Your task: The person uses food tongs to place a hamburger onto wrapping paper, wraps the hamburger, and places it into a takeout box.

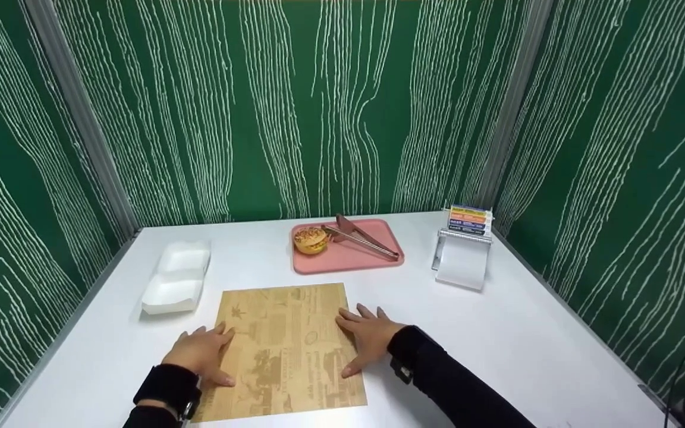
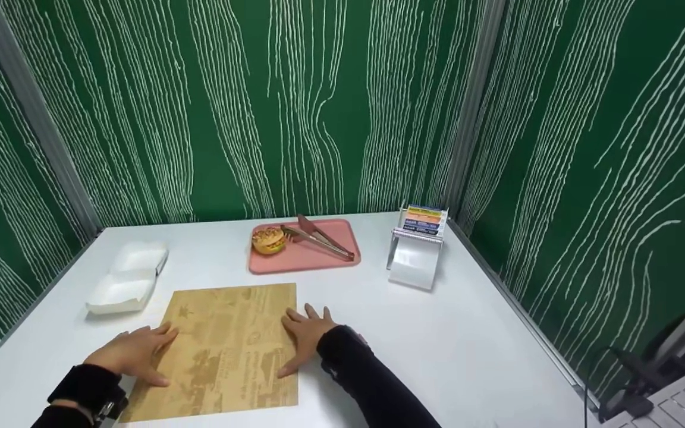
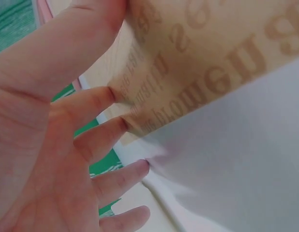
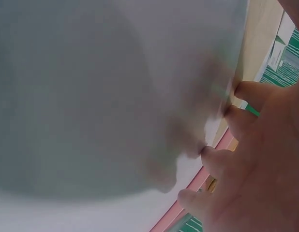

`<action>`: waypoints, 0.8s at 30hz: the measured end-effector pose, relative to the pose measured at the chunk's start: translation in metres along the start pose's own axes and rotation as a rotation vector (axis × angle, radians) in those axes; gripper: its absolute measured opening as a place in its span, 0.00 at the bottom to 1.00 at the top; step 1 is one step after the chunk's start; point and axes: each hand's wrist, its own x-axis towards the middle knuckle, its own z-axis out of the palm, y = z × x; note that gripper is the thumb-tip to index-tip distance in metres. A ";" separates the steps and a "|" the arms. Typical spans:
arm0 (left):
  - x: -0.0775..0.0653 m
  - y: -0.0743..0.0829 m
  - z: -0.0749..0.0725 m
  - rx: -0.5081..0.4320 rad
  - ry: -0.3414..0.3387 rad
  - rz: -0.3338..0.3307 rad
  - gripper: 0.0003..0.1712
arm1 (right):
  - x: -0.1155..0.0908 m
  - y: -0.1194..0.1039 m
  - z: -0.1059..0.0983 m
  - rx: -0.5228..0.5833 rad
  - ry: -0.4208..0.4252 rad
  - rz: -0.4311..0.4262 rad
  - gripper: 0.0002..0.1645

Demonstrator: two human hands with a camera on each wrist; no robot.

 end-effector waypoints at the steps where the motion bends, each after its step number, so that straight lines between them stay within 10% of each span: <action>1: 0.001 0.000 0.000 0.000 0.002 0.003 0.61 | 0.000 0.002 -0.001 -0.001 0.002 -0.001 0.73; 24: 0.037 0.019 0.005 -0.069 -0.015 0.018 0.63 | -0.005 0.051 -0.012 0.097 0.013 -0.061 0.71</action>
